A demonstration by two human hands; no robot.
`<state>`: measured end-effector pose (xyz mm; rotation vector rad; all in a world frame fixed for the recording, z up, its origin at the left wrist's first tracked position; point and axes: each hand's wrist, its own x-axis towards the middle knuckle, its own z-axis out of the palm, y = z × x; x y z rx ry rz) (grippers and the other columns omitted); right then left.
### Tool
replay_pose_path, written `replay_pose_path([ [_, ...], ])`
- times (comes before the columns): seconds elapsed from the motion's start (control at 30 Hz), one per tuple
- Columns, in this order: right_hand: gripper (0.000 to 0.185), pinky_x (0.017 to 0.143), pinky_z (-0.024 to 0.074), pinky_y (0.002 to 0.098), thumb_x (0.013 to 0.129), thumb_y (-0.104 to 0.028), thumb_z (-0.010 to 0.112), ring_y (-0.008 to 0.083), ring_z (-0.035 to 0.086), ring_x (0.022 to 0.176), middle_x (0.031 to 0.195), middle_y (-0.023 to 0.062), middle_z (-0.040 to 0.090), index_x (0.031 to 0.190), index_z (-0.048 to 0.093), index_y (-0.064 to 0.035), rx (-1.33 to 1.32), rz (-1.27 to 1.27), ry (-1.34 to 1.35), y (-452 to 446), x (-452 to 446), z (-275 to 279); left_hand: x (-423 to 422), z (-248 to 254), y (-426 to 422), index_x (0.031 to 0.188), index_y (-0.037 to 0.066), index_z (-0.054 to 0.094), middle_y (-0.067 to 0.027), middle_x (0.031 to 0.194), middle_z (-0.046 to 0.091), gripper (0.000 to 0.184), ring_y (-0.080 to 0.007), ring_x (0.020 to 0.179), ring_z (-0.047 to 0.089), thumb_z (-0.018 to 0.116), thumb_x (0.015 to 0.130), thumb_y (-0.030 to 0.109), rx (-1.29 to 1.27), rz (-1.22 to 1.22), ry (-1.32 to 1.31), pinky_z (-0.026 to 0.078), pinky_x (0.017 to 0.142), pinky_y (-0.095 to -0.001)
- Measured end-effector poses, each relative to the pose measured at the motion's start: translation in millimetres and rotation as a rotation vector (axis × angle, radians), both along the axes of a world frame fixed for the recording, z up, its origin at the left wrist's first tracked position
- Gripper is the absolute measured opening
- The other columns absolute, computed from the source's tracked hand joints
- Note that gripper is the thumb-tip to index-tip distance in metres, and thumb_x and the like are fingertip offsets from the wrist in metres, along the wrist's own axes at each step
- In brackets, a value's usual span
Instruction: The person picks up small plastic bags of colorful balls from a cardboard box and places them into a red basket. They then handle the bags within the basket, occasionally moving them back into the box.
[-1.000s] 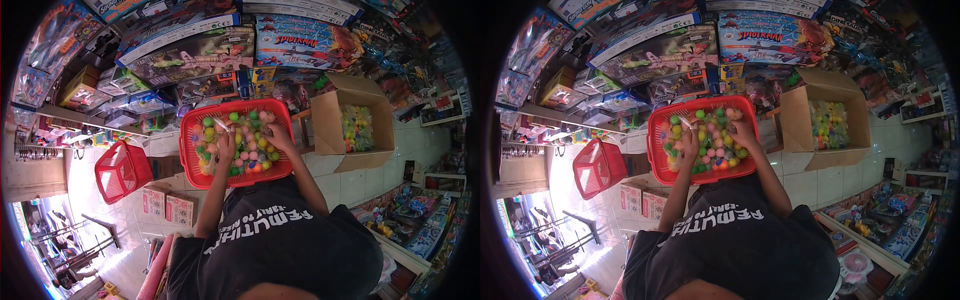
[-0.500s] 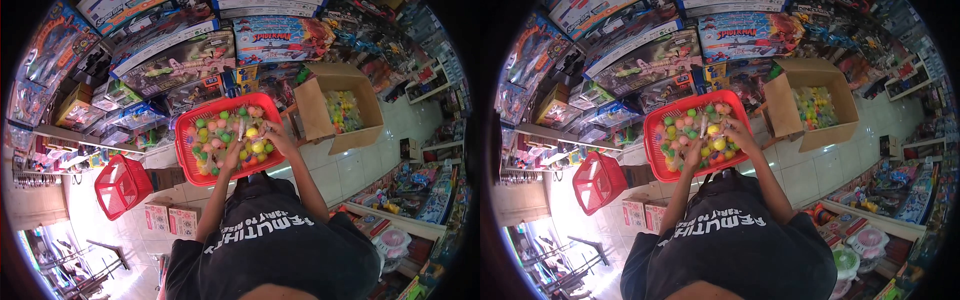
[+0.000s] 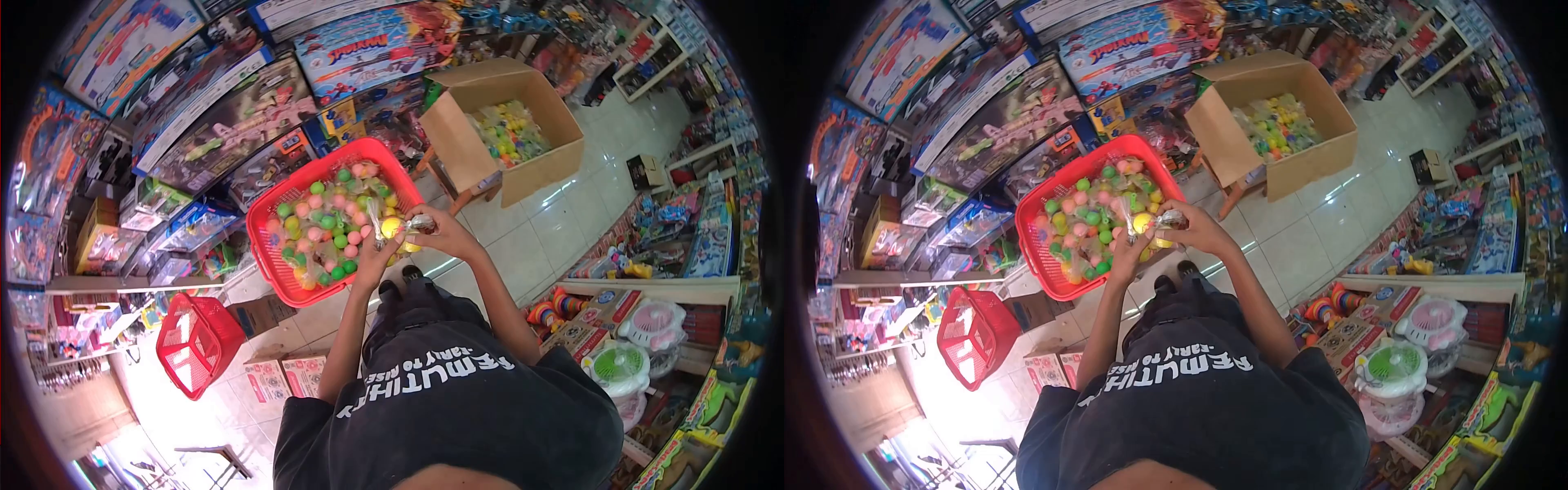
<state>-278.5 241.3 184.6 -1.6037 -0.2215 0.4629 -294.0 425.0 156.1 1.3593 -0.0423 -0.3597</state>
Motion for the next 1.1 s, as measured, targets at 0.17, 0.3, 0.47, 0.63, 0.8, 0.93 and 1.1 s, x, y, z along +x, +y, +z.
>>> replay_pose_path([
  [0.17,0.022,0.065,0.0401,0.0205,0.080,-0.014,0.063,0.0052,0.048,0.078,0.085,-0.0016,0.051,0.096,0.053,-0.0047,0.052,-0.059,-0.050,-34.9,-3.6,-6.3,2.5,2.2,-39.7,0.120,0.003,0.045,-0.0037,0.099,0.054,0.042,-0.0095,0.087,0.051,0.059,0.085,0.022,-0.029,0.010,-0.140,0.044,0.070,-0.0229],
  [0.3,0.018,0.061,0.0362,0.0201,0.081,-0.015,0.062,0.0040,0.043,0.072,0.077,-0.0031,0.048,0.092,0.052,-0.0047,0.059,-0.089,-0.110,-70.3,-8.6,-1.1,8.8,-2.1,-69.0,0.122,0.006,0.044,-0.0014,0.095,0.052,0.042,-0.0082,0.081,0.050,0.058,0.086,0.020,-0.024,-0.138,-0.158,0.043,0.063,-0.0208],
  [0.47,0.018,0.062,0.0365,0.0244,0.076,-0.009,0.061,0.0094,0.044,0.070,0.073,0.0026,0.046,0.087,0.048,-0.0036,-0.176,-0.103,-0.254,-134.5,-6.8,-10.4,16.6,-8.5,-124.1,0.117,0.003,0.046,-0.0036,0.096,0.056,0.034,-0.0105,0.086,0.053,0.055,0.087,0.018,0.099,-0.216,-0.132,0.045,0.072,-0.0240],
  [0.63,0.018,0.062,0.0384,0.0272,0.074,-0.006,0.059,0.0146,0.046,0.067,0.072,0.0079,0.047,0.085,0.045,-0.0025,-0.205,-0.083,-0.376,-205.1,0.0,-17.9,13.8,-13.8,-199.7,0.112,0.003,0.050,-0.0024,0.092,0.056,0.034,-0.0066,0.077,0.052,0.059,0.085,0.021,0.038,-0.158,-0.074,0.043,0.059,-0.0201],
  [0.8,0.017,0.063,0.0407,0.0277,0.075,-0.006,0.058,0.0157,0.050,0.067,0.073,0.0089,0.050,0.086,0.046,-0.0020,-0.219,-0.078,-0.292,-261.5,-0.7,-13.6,18.5,-15.7,-257.7,0.108,0.003,0.052,-0.0020,0.088,0.056,0.032,-0.0062,0.074,0.051,0.060,0.084,0.023,0.084,-0.188,-0.134,0.042,0.058,-0.0198],
  [0.93,0.018,0.061,0.0405,0.0266,0.076,-0.006,0.057,0.0139,0.049,0.065,0.074,0.0076,0.053,0.092,0.050,-0.0030,-0.199,-0.136,-0.214,-291.1,-3.8,-7.1,26.2,-18.7,-288.7,0.111,0.005,0.050,-0.0013,0.088,0.057,0.032,-0.0068,0.076,0.052,0.058,0.085,0.022,0.144,-0.220,-0.064,0.042,0.058,-0.0189],
  [1.1,0.018,0.059,0.0372,0.0237,0.080,-0.010,0.058,0.0076,0.045,0.066,0.073,0.0008,0.050,0.096,0.051,-0.0049,-0.155,-0.140,-0.159,-322.6,3.6,-4.6,43.3,-14.1,-316.9,0.111,0.002,0.051,-0.0039,0.094,0.058,0.031,-0.0098,0.084,0.053,0.056,0.086,0.018,0.162,-0.207,-0.078,0.044,0.071,-0.0235],
])
